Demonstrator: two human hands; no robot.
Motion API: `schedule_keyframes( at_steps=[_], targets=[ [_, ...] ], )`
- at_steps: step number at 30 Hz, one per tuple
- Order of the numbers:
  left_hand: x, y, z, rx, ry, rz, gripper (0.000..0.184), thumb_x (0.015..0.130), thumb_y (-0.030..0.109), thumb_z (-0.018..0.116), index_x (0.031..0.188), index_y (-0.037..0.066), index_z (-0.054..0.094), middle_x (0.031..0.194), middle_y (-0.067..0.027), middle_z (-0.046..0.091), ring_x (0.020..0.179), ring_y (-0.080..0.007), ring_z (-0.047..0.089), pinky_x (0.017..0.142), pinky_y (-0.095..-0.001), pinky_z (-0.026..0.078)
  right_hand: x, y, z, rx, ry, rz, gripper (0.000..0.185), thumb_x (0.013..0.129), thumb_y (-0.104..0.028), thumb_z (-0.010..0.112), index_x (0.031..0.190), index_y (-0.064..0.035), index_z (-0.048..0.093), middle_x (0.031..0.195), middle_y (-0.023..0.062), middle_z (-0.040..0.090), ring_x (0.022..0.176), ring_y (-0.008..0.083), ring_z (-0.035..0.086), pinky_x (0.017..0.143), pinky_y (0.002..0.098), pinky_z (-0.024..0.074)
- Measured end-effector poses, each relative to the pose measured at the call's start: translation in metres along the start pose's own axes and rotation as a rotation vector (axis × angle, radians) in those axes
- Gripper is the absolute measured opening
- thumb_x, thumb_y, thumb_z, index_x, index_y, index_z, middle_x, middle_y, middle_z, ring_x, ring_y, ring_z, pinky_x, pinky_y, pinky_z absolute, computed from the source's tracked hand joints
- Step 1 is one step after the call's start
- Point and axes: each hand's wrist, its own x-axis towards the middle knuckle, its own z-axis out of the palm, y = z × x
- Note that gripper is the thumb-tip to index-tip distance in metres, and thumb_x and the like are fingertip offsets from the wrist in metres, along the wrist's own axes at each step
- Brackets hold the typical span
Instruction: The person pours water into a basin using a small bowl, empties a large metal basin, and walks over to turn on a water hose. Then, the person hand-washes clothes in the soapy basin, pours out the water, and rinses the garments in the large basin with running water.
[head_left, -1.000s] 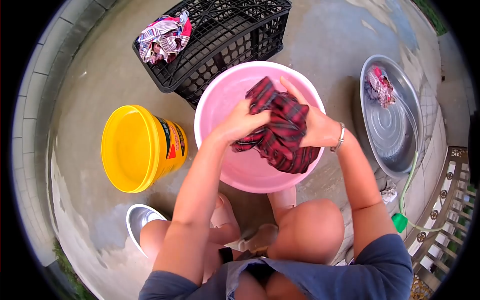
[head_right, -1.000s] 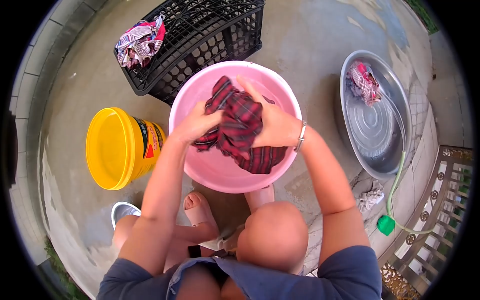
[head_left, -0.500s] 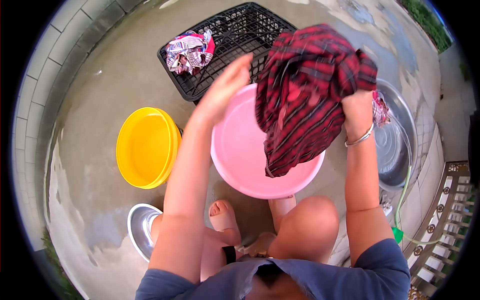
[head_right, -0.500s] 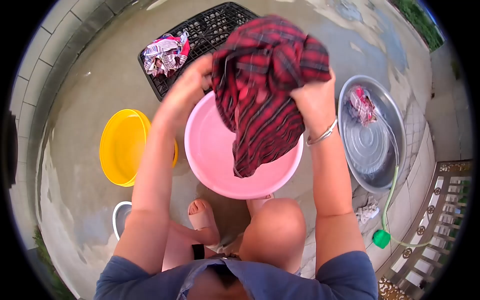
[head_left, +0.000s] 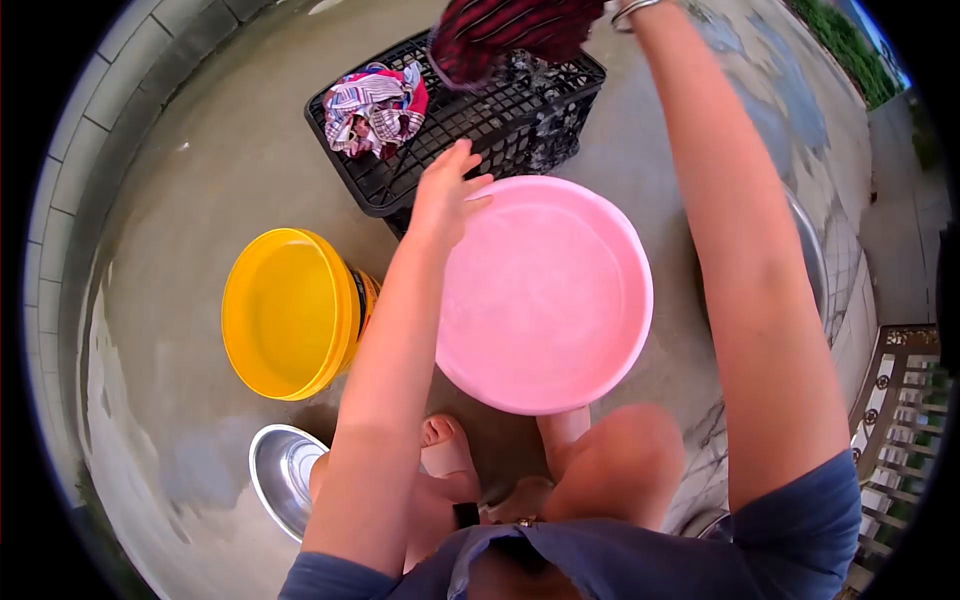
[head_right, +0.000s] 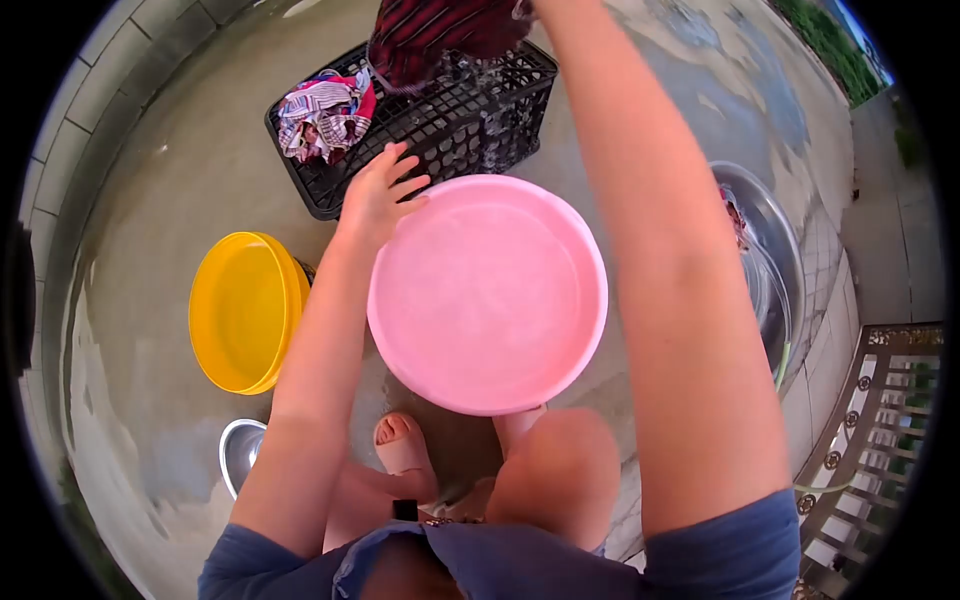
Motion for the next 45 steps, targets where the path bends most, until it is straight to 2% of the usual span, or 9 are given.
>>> schedule_keyframes(
  at_steps=[1,3,6,8,11,14,16,20,45],
  targets=[
    [0.001,-0.007,-0.009,0.032,-0.011,0.000,0.044,0.085,0.033,0.040,0.117,0.003,0.037,0.117,-0.0172,0.041,0.101,-0.0302,0.045,0.081,-0.0420,0.040,-0.027,-0.001,0.015,-0.118,0.131,0.140,0.045,0.064,-0.009,0.066,0.103,0.0012,0.046,0.082,0.0078,0.056,0.075,0.0198,0.054,0.071,0.0309,0.0439],
    [0.002,-0.019,-0.026,0.061,-0.023,0.001,0.039,0.086,0.031,0.041,0.112,0.002,0.043,0.109,-0.0159,0.049,0.094,-0.0270,0.050,0.077,-0.0383,0.044,-0.063,0.055,-0.048,-0.343,-0.880,0.376,0.047,0.066,-0.016,0.067,0.106,-0.0009,0.046,0.087,0.0082,0.056,0.082,0.0157,0.052,0.076,0.0278,0.0416],
    [-0.009,-0.044,-0.054,0.277,0.066,0.035,0.030,0.085,0.025,0.042,0.102,0.001,0.050,0.092,-0.0116,0.058,0.083,-0.0211,0.055,0.070,-0.0322,0.046,-0.103,0.033,-0.118,-0.466,-1.498,0.919,0.047,0.071,-0.036,0.061,0.105,-0.0058,0.051,0.094,0.0051,0.058,0.082,0.0148,0.054,0.067,0.0297,0.0458],
    [-0.012,-0.068,-0.076,0.520,0.183,0.223,0.028,0.084,0.022,0.044,0.095,-0.002,0.054,0.088,-0.0115,0.058,0.078,-0.0205,0.056,0.069,-0.0307,0.045,-0.145,0.016,-0.177,-0.532,-1.352,1.269,0.050,0.071,-0.036,0.060,0.108,-0.0045,0.050,0.104,0.0108,0.054,0.092,0.0181,0.051,0.076,0.0289,0.0430],
    [-0.027,-0.114,-0.109,0.958,0.549,0.544,0.032,0.081,0.026,0.047,0.093,-0.002,0.054,0.083,-0.0151,0.059,0.074,-0.0252,0.056,0.068,-0.0322,0.044,-0.215,0.005,-0.274,-0.999,-1.338,1.104,0.065,0.070,-0.035,0.061,0.118,0.0029,0.037,0.120,0.0217,0.039,0.112,0.0297,0.038,0.093,0.0342,0.0307],
    [-0.041,-0.170,-0.132,1.096,0.805,0.462,0.034,0.081,0.030,0.047,0.087,-0.003,0.055,0.077,-0.0177,0.058,0.074,-0.0303,0.055,0.069,-0.0343,0.043,-0.256,-0.033,-0.314,-0.618,-0.991,1.710,0.053,0.070,-0.028,0.062,0.107,0.0038,0.044,0.096,0.0180,0.055,0.085,0.0230,0.055,0.076,0.0312,0.0442],
    [-0.057,-0.173,-0.131,1.000,0.770,0.252,0.035,0.081,0.031,0.047,0.082,-0.003,0.054,0.074,-0.0168,0.057,0.071,-0.0286,0.055,0.067,-0.0338,0.043,-0.305,-0.028,-0.335,-0.581,-0.730,1.335,0.038,0.068,-0.019,0.061,0.096,0.0050,0.049,0.080,0.0127,0.057,0.066,0.0168,0.055,0.063,0.0276,0.0457],
    [-0.062,-0.164,-0.142,0.556,0.577,-0.011,0.037,0.082,0.032,0.048,0.073,-0.003,0.052,0.067,-0.0075,0.053,0.061,-0.0132,0.048,0.057,-0.0255,0.040,-0.301,-0.039,-0.318,-0.532,-0.588,1.426,0.028,0.064,-0.011,0.058,0.087,0.0052,0.053,0.075,0.0118,0.058,0.062,0.0154,0.054,0.060,0.0269,0.0440],
    [-0.073,-0.153,-0.172,0.425,0.572,0.173,0.030,0.075,0.026,0.061,0.059,0.004,0.048,0.057,0.0019,0.047,0.050,-0.0067,0.038,0.047,-0.0216,0.033,-0.314,-0.071,-0.295,-0.536,-0.405,1.307,0.019,0.058,-0.004,0.060,0.075,0.0034,0.055,0.066,0.0073,0.057,0.058,0.0137,0.052,0.053,0.0268,0.0443]
  ],
)
